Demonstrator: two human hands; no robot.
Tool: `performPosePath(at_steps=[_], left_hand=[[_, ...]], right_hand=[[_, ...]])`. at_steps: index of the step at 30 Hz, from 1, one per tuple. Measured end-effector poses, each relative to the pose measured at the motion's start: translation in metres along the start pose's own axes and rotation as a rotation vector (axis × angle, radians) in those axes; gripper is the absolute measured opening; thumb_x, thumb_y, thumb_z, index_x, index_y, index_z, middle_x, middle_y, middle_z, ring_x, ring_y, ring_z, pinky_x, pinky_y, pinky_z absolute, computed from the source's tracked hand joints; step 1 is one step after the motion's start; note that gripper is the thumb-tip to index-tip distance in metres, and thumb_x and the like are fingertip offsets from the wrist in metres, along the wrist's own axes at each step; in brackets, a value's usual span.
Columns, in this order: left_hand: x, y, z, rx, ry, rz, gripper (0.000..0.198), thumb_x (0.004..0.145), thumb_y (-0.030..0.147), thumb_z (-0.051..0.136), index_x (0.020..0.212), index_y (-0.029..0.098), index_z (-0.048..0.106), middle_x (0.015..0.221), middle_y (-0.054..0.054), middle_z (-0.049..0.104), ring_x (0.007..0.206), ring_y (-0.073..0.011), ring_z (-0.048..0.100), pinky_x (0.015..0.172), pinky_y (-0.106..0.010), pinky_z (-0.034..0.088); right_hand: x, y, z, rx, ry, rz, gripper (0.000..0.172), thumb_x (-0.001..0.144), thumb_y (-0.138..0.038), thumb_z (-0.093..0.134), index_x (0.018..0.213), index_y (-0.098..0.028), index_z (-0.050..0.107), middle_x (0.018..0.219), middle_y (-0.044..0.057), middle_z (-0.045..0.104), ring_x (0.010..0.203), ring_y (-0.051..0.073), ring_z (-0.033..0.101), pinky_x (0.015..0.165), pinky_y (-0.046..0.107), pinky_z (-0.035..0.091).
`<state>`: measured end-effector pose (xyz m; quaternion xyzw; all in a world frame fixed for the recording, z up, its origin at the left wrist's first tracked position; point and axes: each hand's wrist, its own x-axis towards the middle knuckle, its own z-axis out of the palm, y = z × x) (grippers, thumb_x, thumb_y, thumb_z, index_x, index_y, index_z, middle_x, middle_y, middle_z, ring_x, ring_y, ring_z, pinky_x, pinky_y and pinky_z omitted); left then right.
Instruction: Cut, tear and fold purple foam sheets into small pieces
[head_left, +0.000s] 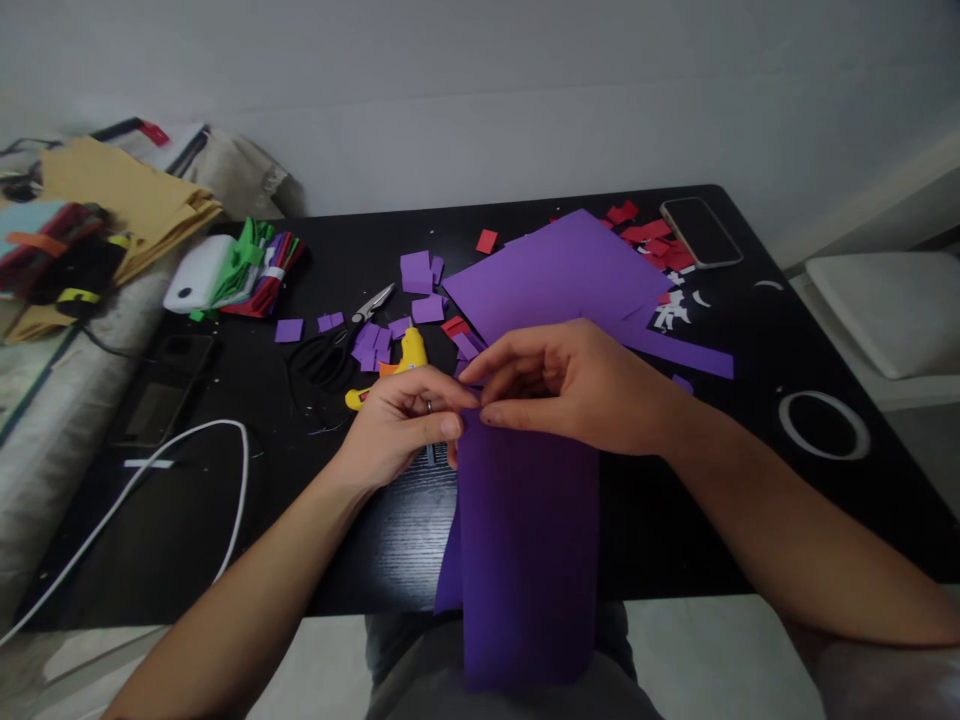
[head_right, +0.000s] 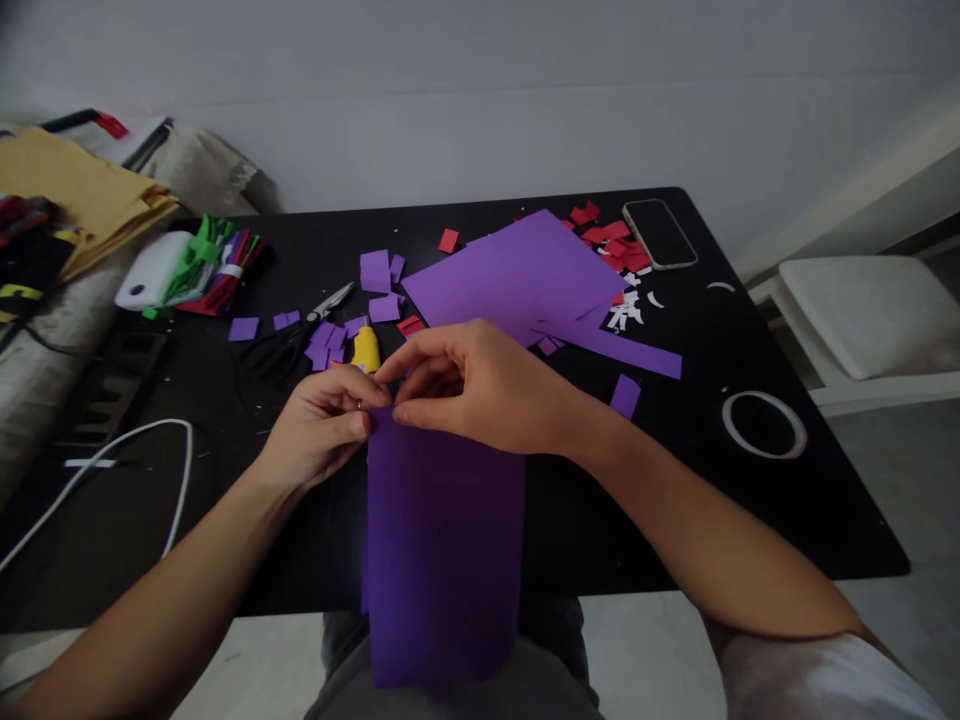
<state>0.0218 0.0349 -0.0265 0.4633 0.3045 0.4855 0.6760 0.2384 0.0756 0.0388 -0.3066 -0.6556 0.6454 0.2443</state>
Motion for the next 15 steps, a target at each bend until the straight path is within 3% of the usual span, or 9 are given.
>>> performPosePath(at_steps=[15], left_hand=[[-0.0008, -0.0004, -0.001, -0.011, -0.016, 0.019, 0.02, 0.076, 0.03, 0.09, 0.085, 0.018, 0.078, 0.076, -0.002, 0.077, 0.056, -0.0111, 0.07, 0.053, -0.019, 0.059]], right_hand=[[0.0, 0.001, 0.0005, 0.002, -0.009, 0.012, 0.029, 0.082, -0.024, 0.082, 0.109, -0.018, 0.075, 0.092, 0.003, 0.08, 0.089, 0.018, 0.078, 0.086, 0.031, 0.062]])
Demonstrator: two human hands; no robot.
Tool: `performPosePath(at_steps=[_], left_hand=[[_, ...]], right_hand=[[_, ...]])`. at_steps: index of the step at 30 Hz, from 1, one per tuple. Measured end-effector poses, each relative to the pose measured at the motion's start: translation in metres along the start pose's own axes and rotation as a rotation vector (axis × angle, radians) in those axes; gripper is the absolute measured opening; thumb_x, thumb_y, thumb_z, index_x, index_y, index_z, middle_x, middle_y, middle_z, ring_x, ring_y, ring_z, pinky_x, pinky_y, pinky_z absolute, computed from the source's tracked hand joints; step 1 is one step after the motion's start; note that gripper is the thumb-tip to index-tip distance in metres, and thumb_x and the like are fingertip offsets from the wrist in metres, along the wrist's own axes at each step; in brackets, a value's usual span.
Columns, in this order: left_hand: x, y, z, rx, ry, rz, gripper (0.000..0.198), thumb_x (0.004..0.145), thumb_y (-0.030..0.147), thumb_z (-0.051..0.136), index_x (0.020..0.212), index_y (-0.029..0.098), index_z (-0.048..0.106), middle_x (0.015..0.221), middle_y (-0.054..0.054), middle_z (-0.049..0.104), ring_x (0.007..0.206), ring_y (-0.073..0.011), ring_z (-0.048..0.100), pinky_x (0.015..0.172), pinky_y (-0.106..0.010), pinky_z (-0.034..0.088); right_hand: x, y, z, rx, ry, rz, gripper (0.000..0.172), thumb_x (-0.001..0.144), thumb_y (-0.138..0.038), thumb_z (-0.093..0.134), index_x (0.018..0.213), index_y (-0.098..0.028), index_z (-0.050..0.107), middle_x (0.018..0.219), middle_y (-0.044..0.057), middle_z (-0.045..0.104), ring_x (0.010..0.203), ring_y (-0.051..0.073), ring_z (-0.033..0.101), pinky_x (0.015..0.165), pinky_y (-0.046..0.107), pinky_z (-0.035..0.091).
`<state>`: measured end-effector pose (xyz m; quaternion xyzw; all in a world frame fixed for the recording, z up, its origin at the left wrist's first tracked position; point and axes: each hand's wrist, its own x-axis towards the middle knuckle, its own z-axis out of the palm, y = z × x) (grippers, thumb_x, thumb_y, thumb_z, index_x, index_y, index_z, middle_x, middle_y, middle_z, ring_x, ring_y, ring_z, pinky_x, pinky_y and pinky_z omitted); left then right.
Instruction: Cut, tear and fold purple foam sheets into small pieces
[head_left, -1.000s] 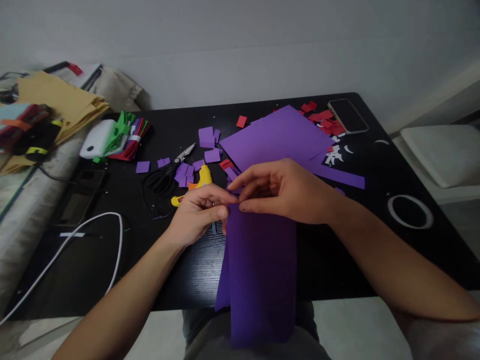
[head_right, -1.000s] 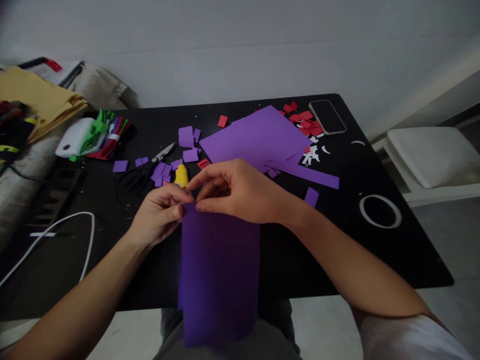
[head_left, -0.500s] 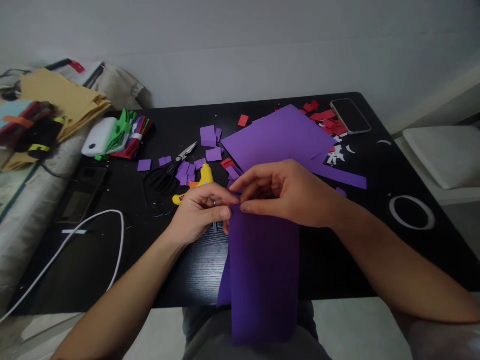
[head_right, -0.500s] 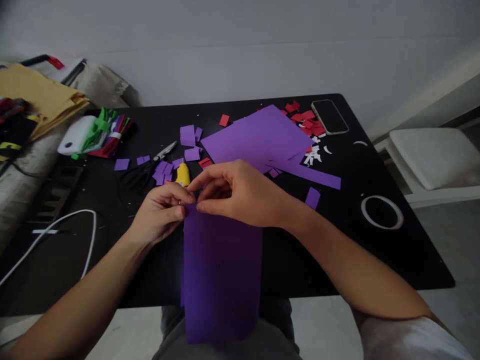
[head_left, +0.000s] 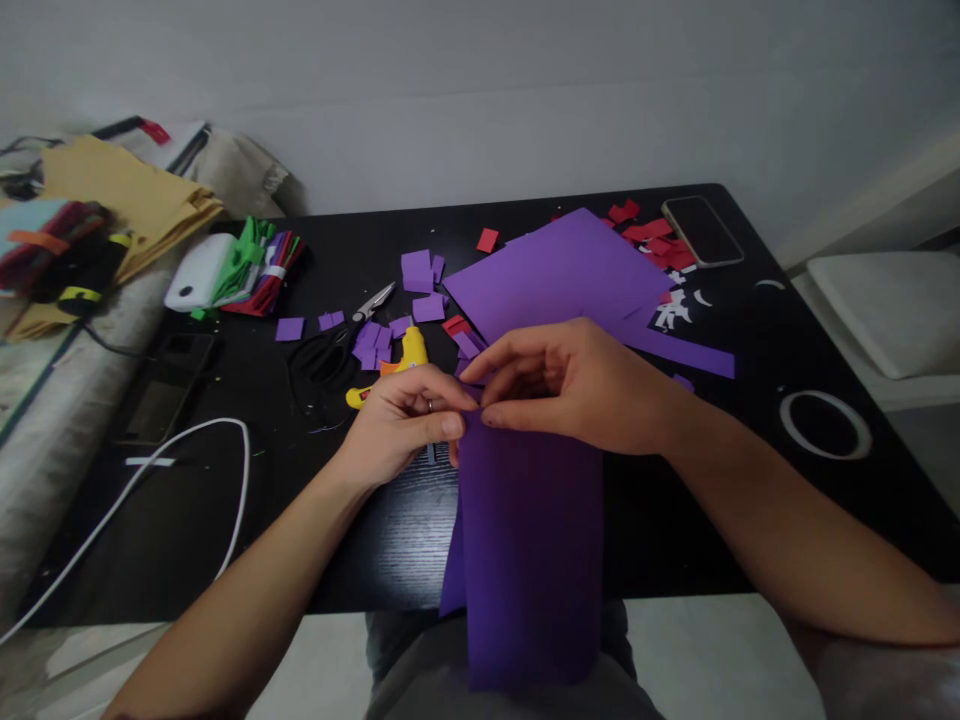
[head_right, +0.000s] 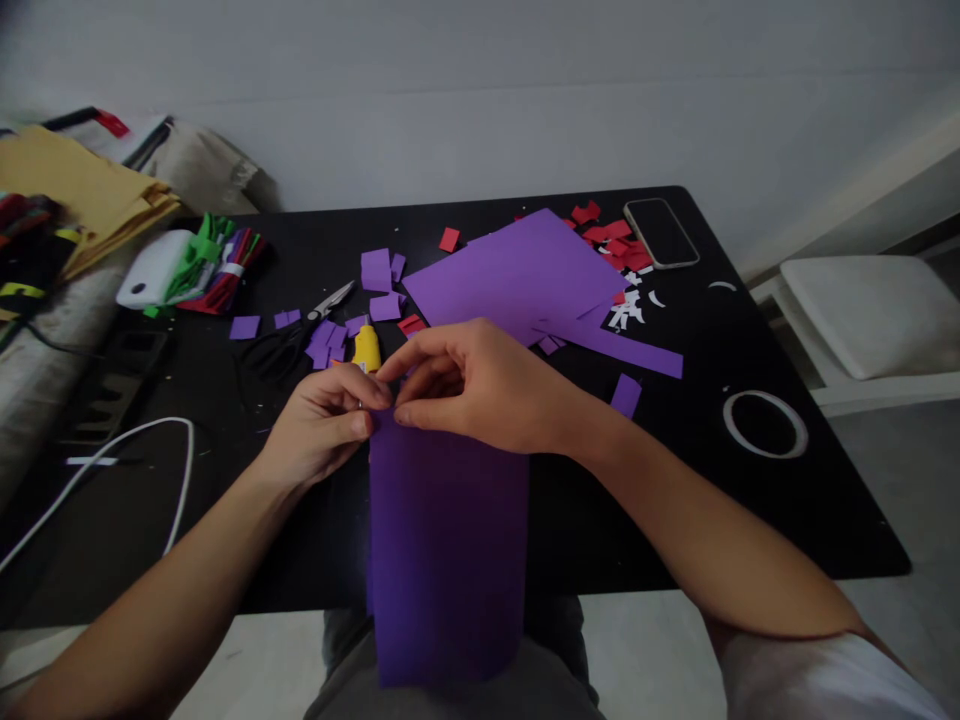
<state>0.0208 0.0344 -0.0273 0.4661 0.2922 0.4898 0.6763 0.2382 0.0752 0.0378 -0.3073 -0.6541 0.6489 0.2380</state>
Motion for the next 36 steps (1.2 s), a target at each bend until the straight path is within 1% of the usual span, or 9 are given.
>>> performPosePath(at_steps=[8, 13, 21, 24, 28, 31, 36], left_hand=[[0.0013, 0.0002, -0.0007, 0.021, 0.005, -0.013, 0.023, 0.075, 0.034, 0.091, 0.085, 0.018, 0.078, 0.072, -0.002, 0.075, 0.055, -0.0109, 0.068, 0.053, -0.02, 0.058], [0.0017, -0.0002, 0.0003, -0.008, -0.008, 0.002, 0.019, 0.078, 0.03, 0.089, 0.088, 0.019, 0.078, 0.073, -0.001, 0.075, 0.056, -0.0099, 0.069, 0.054, -0.018, 0.058], [0.0012, -0.0018, -0.0002, -0.017, -0.001, -0.024, 0.021, 0.079, 0.031, 0.089, 0.089, 0.017, 0.077, 0.069, 0.0, 0.073, 0.054, -0.0102, 0.069, 0.051, -0.017, 0.058], [0.0012, -0.0013, -0.0005, -0.029, -0.019, -0.024, 0.019, 0.082, 0.03, 0.086, 0.093, 0.017, 0.078, 0.066, 0.0, 0.073, 0.054, -0.0108, 0.069, 0.051, -0.017, 0.058], [0.0004, -0.0013, -0.0016, -0.061, -0.055, -0.007, 0.013, 0.089, 0.026, 0.079, 0.101, 0.02, 0.079, 0.07, 0.0, 0.075, 0.056, -0.0109, 0.071, 0.054, -0.017, 0.06], [-0.0003, -0.0033, -0.0033, -0.06, -0.072, 0.007, 0.01, 0.09, 0.023, 0.078, 0.1, 0.022, 0.08, 0.071, 0.0, 0.076, 0.058, -0.0109, 0.072, 0.056, -0.017, 0.06], [0.0002, -0.0066, -0.0047, -0.028, -0.064, -0.018, 0.009, 0.09, 0.025, 0.078, 0.099, 0.022, 0.079, 0.071, 0.0, 0.076, 0.057, -0.0118, 0.072, 0.056, -0.019, 0.061]], right_hand=[[-0.0001, -0.0004, 0.0005, 0.001, 0.009, 0.01, 0.027, 0.082, -0.024, 0.082, 0.108, -0.02, 0.076, 0.091, 0.003, 0.08, 0.089, 0.018, 0.078, 0.086, 0.032, 0.062], [0.0007, 0.0003, -0.0003, 0.0, 0.011, 0.007, 0.027, 0.082, -0.024, 0.082, 0.107, -0.018, 0.075, 0.092, 0.003, 0.08, 0.089, 0.018, 0.077, 0.085, 0.031, 0.061], [0.0007, 0.0017, -0.0004, 0.001, 0.032, 0.021, 0.027, 0.081, -0.024, 0.082, 0.106, -0.018, 0.075, 0.091, 0.003, 0.08, 0.088, 0.018, 0.077, 0.084, 0.031, 0.061], [0.0008, 0.0028, -0.0021, -0.004, 0.02, 0.035, 0.027, 0.082, -0.024, 0.081, 0.107, -0.018, 0.075, 0.092, 0.004, 0.08, 0.088, 0.018, 0.077, 0.083, 0.03, 0.06], [0.0013, 0.004, -0.0042, -0.022, 0.015, 0.051, 0.027, 0.082, -0.024, 0.081, 0.108, -0.018, 0.074, 0.09, 0.003, 0.08, 0.087, 0.018, 0.077, 0.082, 0.03, 0.06], [0.0016, 0.0036, -0.0041, -0.034, 0.021, 0.06, 0.028, 0.082, -0.024, 0.081, 0.108, -0.019, 0.074, 0.09, 0.003, 0.08, 0.086, 0.018, 0.077, 0.081, 0.03, 0.06], [0.0013, 0.0025, -0.0028, -0.033, 0.03, 0.071, 0.028, 0.081, -0.024, 0.081, 0.108, -0.019, 0.074, 0.089, 0.003, 0.08, 0.085, 0.018, 0.077, 0.081, 0.03, 0.06]])
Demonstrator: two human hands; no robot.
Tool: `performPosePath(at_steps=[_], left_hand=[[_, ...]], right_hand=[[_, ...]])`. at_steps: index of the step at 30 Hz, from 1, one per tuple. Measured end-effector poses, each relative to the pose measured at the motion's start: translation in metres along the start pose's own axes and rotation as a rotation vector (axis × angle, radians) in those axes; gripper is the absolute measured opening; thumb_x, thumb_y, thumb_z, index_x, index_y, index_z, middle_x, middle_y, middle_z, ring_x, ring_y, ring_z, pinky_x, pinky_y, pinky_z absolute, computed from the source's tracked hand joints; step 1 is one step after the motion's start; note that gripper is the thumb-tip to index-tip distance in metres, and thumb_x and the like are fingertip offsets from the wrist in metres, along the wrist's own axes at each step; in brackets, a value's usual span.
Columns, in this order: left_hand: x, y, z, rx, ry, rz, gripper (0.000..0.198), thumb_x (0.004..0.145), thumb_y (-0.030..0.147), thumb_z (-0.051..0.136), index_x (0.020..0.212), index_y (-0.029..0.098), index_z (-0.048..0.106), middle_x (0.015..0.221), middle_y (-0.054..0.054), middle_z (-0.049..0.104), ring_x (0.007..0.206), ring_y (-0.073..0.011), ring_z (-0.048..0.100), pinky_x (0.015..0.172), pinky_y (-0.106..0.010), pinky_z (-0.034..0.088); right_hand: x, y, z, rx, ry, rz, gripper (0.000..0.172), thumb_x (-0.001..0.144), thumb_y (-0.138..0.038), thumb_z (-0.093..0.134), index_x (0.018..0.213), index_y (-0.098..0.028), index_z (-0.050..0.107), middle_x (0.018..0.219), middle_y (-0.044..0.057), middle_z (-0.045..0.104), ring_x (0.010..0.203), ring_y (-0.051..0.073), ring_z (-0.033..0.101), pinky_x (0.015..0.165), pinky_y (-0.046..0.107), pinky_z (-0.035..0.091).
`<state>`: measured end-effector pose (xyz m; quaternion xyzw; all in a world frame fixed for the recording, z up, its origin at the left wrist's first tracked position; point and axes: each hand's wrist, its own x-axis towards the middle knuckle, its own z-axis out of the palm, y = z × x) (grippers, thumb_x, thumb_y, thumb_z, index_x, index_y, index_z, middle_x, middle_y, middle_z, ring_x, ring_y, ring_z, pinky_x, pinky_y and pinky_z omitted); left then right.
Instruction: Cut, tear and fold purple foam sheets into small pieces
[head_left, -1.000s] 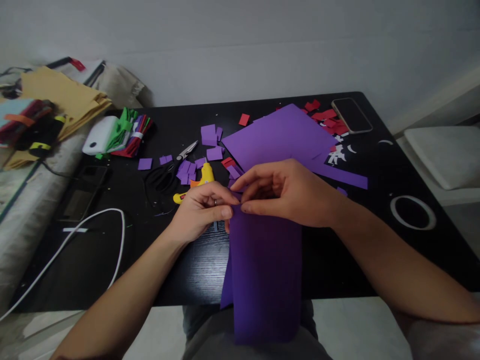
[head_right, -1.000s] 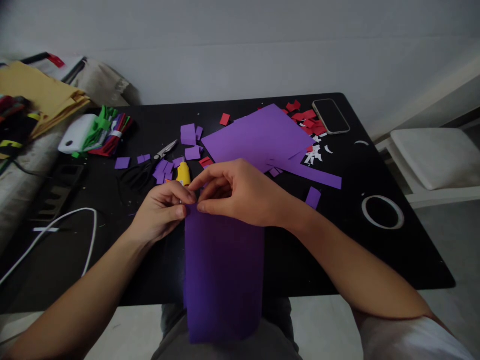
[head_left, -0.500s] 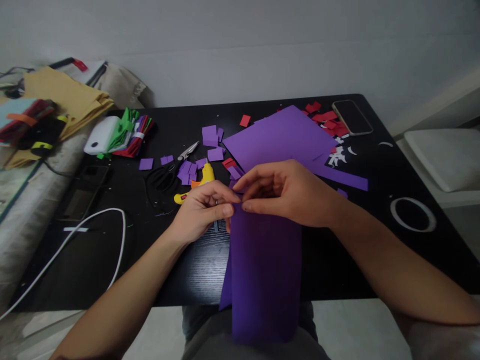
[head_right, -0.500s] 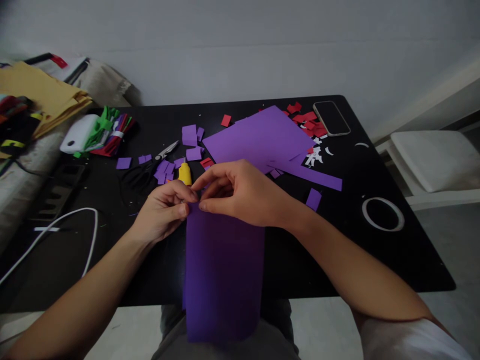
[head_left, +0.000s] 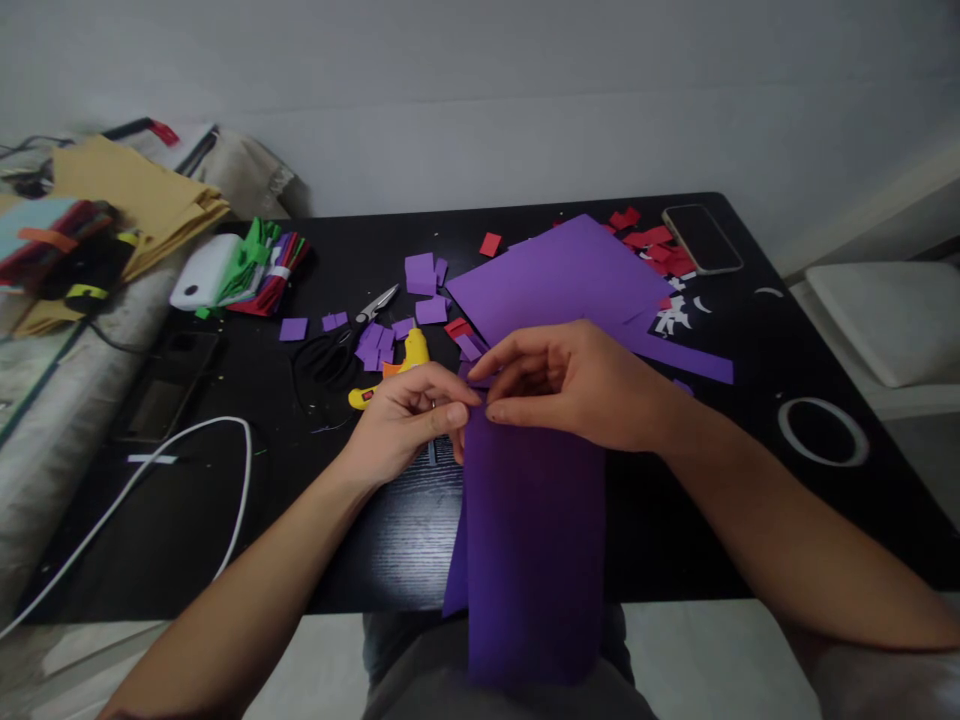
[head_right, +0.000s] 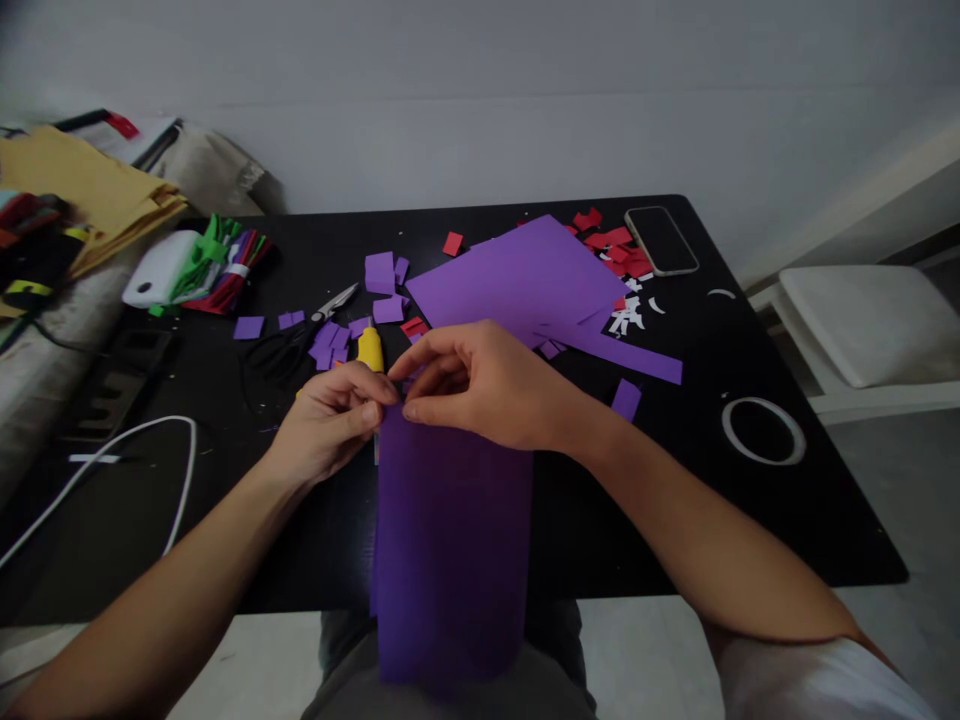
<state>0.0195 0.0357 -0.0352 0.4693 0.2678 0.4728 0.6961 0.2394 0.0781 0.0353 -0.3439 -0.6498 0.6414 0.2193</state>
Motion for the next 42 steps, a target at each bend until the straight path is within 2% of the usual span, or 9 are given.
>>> performPosePath(at_steps=[7, 13, 17, 20, 23, 24, 29, 36, 42], left_hand=[[0.0, 0.008, 0.001, 0.09, 0.033, -0.028, 0.021, 0.098, 0.037, 0.068, 0.104, 0.019, 0.073, 0.074, -0.002, 0.073, 0.06, -0.0138, 0.071, 0.057, -0.024, 0.06], [-0.001, 0.011, 0.008, 0.336, 0.079, -0.121, 0.026, 0.09, 0.037, 0.075, 0.081, 0.016, 0.063, 0.059, 0.004, 0.06, 0.048, -0.0073, 0.055, 0.047, -0.017, 0.045], [-0.002, 0.01, 0.013, 0.453, 0.08, -0.114, 0.03, 0.092, 0.033, 0.071, 0.072, 0.017, 0.056, 0.055, 0.006, 0.051, 0.046, -0.0052, 0.047, 0.046, -0.015, 0.037], [-0.002, 0.012, 0.011, 0.501, 0.101, -0.076, 0.031, 0.093, 0.033, 0.07, 0.071, 0.017, 0.057, 0.054, 0.006, 0.05, 0.046, -0.0053, 0.045, 0.046, -0.016, 0.035], [0.0, 0.016, 0.005, 0.536, 0.173, -0.03, 0.031, 0.092, 0.034, 0.071, 0.07, 0.017, 0.057, 0.053, 0.005, 0.052, 0.046, -0.006, 0.046, 0.046, -0.017, 0.035], [0.0, 0.017, 0.003, 0.544, 0.203, -0.016, 0.032, 0.092, 0.035, 0.071, 0.07, 0.017, 0.058, 0.053, 0.005, 0.052, 0.046, -0.0063, 0.047, 0.046, -0.017, 0.035], [0.002, 0.019, -0.008, 0.535, 0.311, 0.023, 0.034, 0.091, 0.039, 0.073, 0.069, 0.017, 0.059, 0.051, 0.003, 0.057, 0.043, -0.0075, 0.049, 0.045, -0.019, 0.038], [0.005, 0.021, -0.012, 0.545, 0.365, 0.052, 0.036, 0.09, 0.044, 0.074, 0.07, 0.017, 0.06, 0.052, 0.002, 0.06, 0.042, -0.0075, 0.052, 0.046, -0.019, 0.042], [0.005, 0.024, -0.011, 0.627, 0.412, 0.096, 0.032, 0.091, 0.041, 0.074, 0.073, 0.017, 0.063, 0.054, 0.002, 0.061, 0.045, -0.0076, 0.054, 0.046, -0.018, 0.045]], right_hand=[[0.004, 0.007, -0.004, -0.074, 0.055, 0.014, 0.026, 0.081, -0.025, 0.081, 0.106, -0.02, 0.075, 0.088, 0.003, 0.08, 0.084, 0.019, 0.077, 0.078, 0.03, 0.06], [0.008, 0.011, -0.003, -0.107, 0.086, 0.043, 0.027, 0.08, -0.023, 0.08, 0.106, -0.019, 0.073, 0.087, 0.003, 0.08, 0.084, 0.018, 0.077, 0.078, 0.03, 0.058], [0.008, 0.011, -0.002, -0.128, 0.094, 0.038, 0.028, 0.079, -0.022, 0.08, 0.106, -0.019, 0.073, 0.088, 0.003, 0.079, 0.085, 0.019, 0.077, 0.08, 0.03, 0.058], [0.008, 0.01, -0.014, -0.183, 0.036, 0.065, 0.032, 0.079, -0.028, 0.082, 0.109, -0.02, 0.074, 0.088, 0.003, 0.079, 0.086, 0.019, 0.076, 0.08, 0.031, 0.058], [0.006, 0.007, -0.037, -0.27, -0.064, 0.121, 0.033, 0.076, -0.034, 0.085, 0.106, -0.022, 0.079, 0.091, 0.003, 0.08, 0.088, 0.02, 0.075, 0.08, 0.031, 0.057], [0.005, 0.006, -0.046, -0.282, -0.054, 0.131, 0.033, 0.075, -0.035, 0.086, 0.105, -0.023, 0.08, 0.092, 0.002, 0.08, 0.089, 0.02, 0.075, 0.08, 0.032, 0.058], [0.004, 0.0, -0.069, -0.19, 0.13, 0.171, 0.033, 0.069, -0.033, 0.091, 0.099, -0.024, 0.081, 0.094, 0.004, 0.081, 0.089, 0.021, 0.075, 0.084, 0.035, 0.06], [0.007, 0.0, -0.067, -0.01, 0.341, 0.17, 0.032, 0.064, -0.026, 0.093, 0.093, -0.023, 0.08, 0.079, 0.002, 0.078, 0.077, 0.019, 0.074, 0.08, 0.034, 0.062], [0.006, 0.002, -0.065, -0.148, 0.437, 0.11, 0.035, 0.068, -0.033, 0.093, 0.099, -0.024, 0.081, 0.078, 0.002, 0.077, 0.074, 0.021, 0.072, 0.075, 0.037, 0.059]])
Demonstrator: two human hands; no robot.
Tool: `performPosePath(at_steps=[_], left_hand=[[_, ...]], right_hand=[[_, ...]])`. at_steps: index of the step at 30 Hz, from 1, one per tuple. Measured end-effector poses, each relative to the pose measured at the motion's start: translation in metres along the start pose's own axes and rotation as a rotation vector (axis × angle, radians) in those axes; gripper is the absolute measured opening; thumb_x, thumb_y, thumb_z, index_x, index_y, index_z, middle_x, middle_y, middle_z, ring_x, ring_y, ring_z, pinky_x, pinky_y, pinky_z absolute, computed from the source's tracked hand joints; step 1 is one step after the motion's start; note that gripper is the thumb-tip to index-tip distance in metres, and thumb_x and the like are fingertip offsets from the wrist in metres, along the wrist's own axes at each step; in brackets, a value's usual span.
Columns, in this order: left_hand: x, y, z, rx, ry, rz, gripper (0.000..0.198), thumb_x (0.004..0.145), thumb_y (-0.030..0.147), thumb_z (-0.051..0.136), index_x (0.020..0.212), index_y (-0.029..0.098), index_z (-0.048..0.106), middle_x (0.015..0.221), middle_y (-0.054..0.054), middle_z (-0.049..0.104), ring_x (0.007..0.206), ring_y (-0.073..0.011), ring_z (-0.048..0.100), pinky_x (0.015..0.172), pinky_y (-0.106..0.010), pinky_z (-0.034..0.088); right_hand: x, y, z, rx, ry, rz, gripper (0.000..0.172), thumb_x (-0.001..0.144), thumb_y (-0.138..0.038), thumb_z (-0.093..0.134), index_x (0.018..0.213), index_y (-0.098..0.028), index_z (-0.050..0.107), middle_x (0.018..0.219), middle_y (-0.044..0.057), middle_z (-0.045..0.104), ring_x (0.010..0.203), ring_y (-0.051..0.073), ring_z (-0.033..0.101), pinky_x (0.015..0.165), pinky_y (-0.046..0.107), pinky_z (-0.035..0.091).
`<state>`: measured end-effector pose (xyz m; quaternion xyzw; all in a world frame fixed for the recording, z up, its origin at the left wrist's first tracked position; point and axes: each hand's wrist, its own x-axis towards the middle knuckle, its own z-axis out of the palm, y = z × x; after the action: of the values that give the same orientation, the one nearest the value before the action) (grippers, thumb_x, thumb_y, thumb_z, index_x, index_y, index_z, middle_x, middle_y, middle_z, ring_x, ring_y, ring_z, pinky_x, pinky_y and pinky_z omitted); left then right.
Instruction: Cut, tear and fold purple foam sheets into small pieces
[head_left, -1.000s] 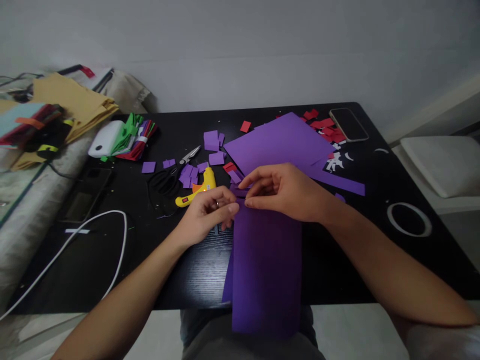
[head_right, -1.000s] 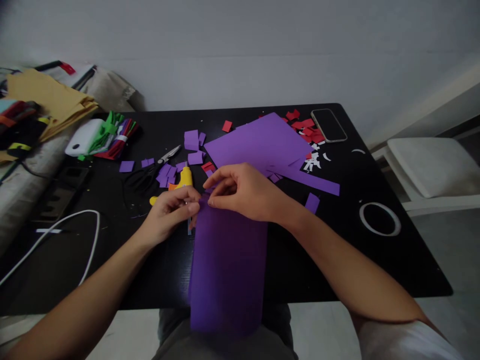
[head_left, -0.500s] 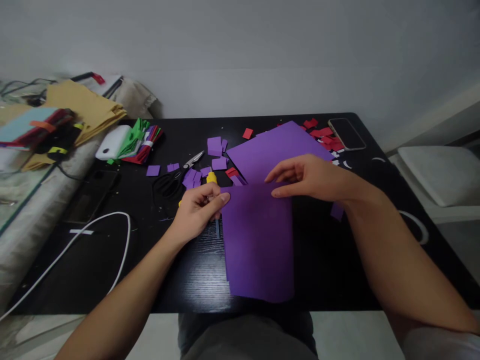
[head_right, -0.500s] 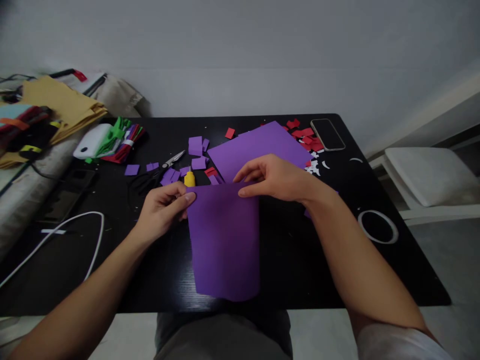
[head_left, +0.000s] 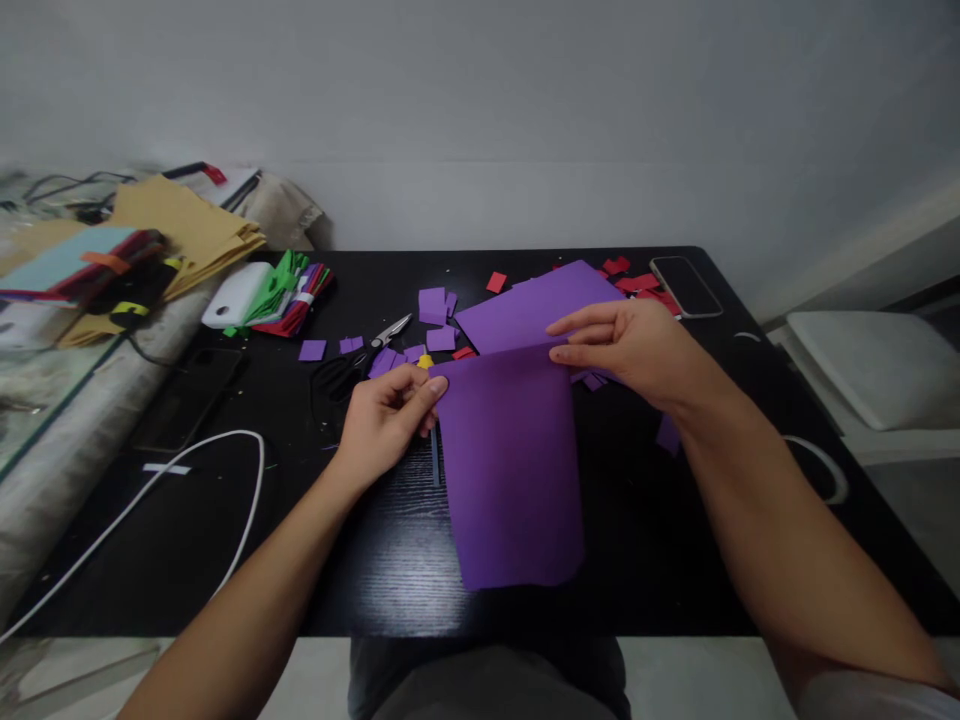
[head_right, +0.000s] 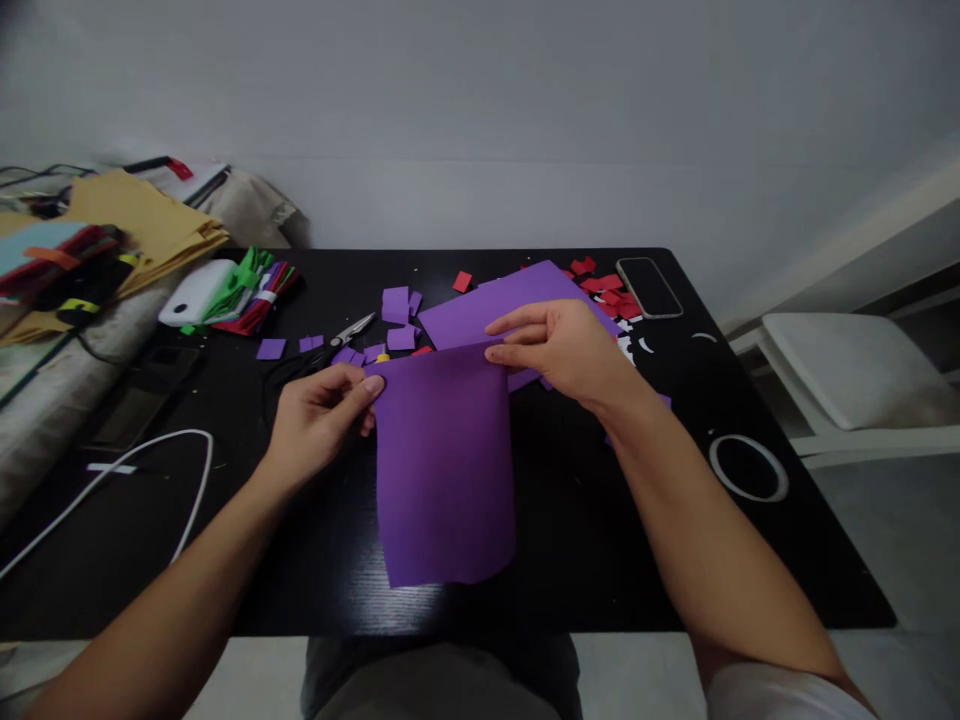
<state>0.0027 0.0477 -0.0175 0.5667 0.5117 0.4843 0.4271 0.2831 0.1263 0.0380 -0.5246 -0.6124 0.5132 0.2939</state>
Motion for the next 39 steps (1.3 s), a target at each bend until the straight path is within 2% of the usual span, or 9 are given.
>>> performPosePath(at_steps=[4, 9, 12, 15, 17, 20, 27, 35, 39], left_hand=[[-0.001, 0.0, 0.0, 0.022, 0.029, 0.018, 0.031, 0.091, 0.04, 0.074, 0.073, 0.018, 0.063, 0.055, 0.002, 0.061, 0.046, -0.008, 0.055, 0.047, -0.018, 0.046], [0.001, 0.0, 0.0, -0.028, 0.023, -0.007, 0.033, 0.091, 0.042, 0.074, 0.072, 0.017, 0.063, 0.055, 0.002, 0.062, 0.046, -0.0083, 0.056, 0.047, -0.019, 0.046], [0.002, 0.0, -0.001, -0.043, 0.06, -0.005, 0.033, 0.09, 0.041, 0.075, 0.072, 0.017, 0.062, 0.055, 0.002, 0.062, 0.046, -0.0079, 0.056, 0.048, -0.019, 0.046], [0.002, 0.001, 0.0, -0.076, 0.105, 0.012, 0.033, 0.089, 0.042, 0.076, 0.073, 0.017, 0.062, 0.055, 0.002, 0.062, 0.046, -0.0077, 0.056, 0.049, -0.019, 0.046], [0.002, 0.002, 0.0, -0.091, 0.133, 0.028, 0.033, 0.089, 0.043, 0.077, 0.073, 0.017, 0.062, 0.054, 0.002, 0.062, 0.046, -0.0081, 0.057, 0.049, -0.02, 0.048], [0.001, 0.003, 0.001, -0.088, 0.158, 0.043, 0.033, 0.088, 0.043, 0.077, 0.074, 0.017, 0.063, 0.055, 0.002, 0.063, 0.046, -0.0084, 0.058, 0.049, -0.02, 0.049], [0.0, 0.0, 0.003, -0.114, 0.16, 0.036, 0.033, 0.088, 0.044, 0.077, 0.074, 0.018, 0.061, 0.055, 0.002, 0.065, 0.046, -0.0084, 0.059, 0.049, -0.02, 0.05], [0.002, 0.003, 0.003, -0.159, 0.252, 0.038, 0.032, 0.087, 0.042, 0.078, 0.073, 0.019, 0.061, 0.053, 0.003, 0.063, 0.044, -0.0091, 0.059, 0.05, -0.021, 0.051], [0.001, 0.0, 0.0, -0.238, 0.174, 0.006, 0.031, 0.09, 0.037, 0.075, 0.07, 0.018, 0.06, 0.056, 0.002, 0.065, 0.045, -0.0099, 0.059, 0.052, -0.023, 0.051]], right_hand=[[-0.001, 0.001, 0.007, 0.11, 0.006, -0.027, 0.024, 0.072, -0.037, 0.09, 0.09, -0.024, 0.081, 0.085, 0.004, 0.079, 0.08, 0.022, 0.074, 0.082, 0.039, 0.061], [0.0, 0.001, 0.015, 0.228, 0.083, -0.058, 0.033, 0.073, -0.035, 0.091, 0.1, -0.025, 0.075, 0.076, 0.001, 0.077, 0.077, 0.019, 0.073, 0.085, 0.038, 0.061], [0.0, 0.002, 0.017, 0.31, -0.021, -0.022, 0.032, 0.077, -0.041, 0.088, 0.101, -0.024, 0.075, 0.084, 0.002, 0.078, 0.079, 0.018, 0.073, 0.082, 0.035, 0.06], [0.001, 0.005, 0.02, 0.295, -0.18, 0.065, 0.03, 0.081, -0.049, 0.084, 0.089, -0.021, 0.077, 0.091, 0.004, 0.077, 0.078, 0.016, 0.07, 0.075, 0.03, 0.058], [0.002, 0.007, 0.023, 0.266, -0.216, 0.107, 0.031, 0.078, -0.049, 0.086, 0.085, -0.019, 0.078, 0.092, 0.005, 0.077, 0.078, 0.015, 0.069, 0.074, 0.029, 0.056], [0.003, 0.009, 0.026, 0.238, -0.187, 0.108, 0.035, 0.075, -0.049, 0.088, 0.085, -0.017, 0.079, 0.091, 0.006, 0.077, 0.078, 0.015, 0.068, 0.072, 0.028, 0.054], [0.003, 0.011, 0.028, 0.164, -0.089, 0.026, 0.036, 0.073, -0.052, 0.088, 0.073, -0.018, 0.075, 0.072, 0.001, 0.069, 0.061, 0.012, 0.056, 0.058, 0.027, 0.045], [0.006, 0.012, 0.03, 0.253, -0.148, 0.118, 0.033, 0.075, -0.05, 0.087, 0.082, -0.019, 0.077, 0.084, 0.003, 0.072, 0.069, 0.013, 0.061, 0.062, 0.026, 0.049], [0.005, 0.01, 0.025, 0.175, -0.13, 0.074, 0.038, 0.072, -0.053, 0.088, 0.079, -0.018, 0.077, 0.075, 0.002, 0.071, 0.061, 0.012, 0.057, 0.054, 0.025, 0.044]])
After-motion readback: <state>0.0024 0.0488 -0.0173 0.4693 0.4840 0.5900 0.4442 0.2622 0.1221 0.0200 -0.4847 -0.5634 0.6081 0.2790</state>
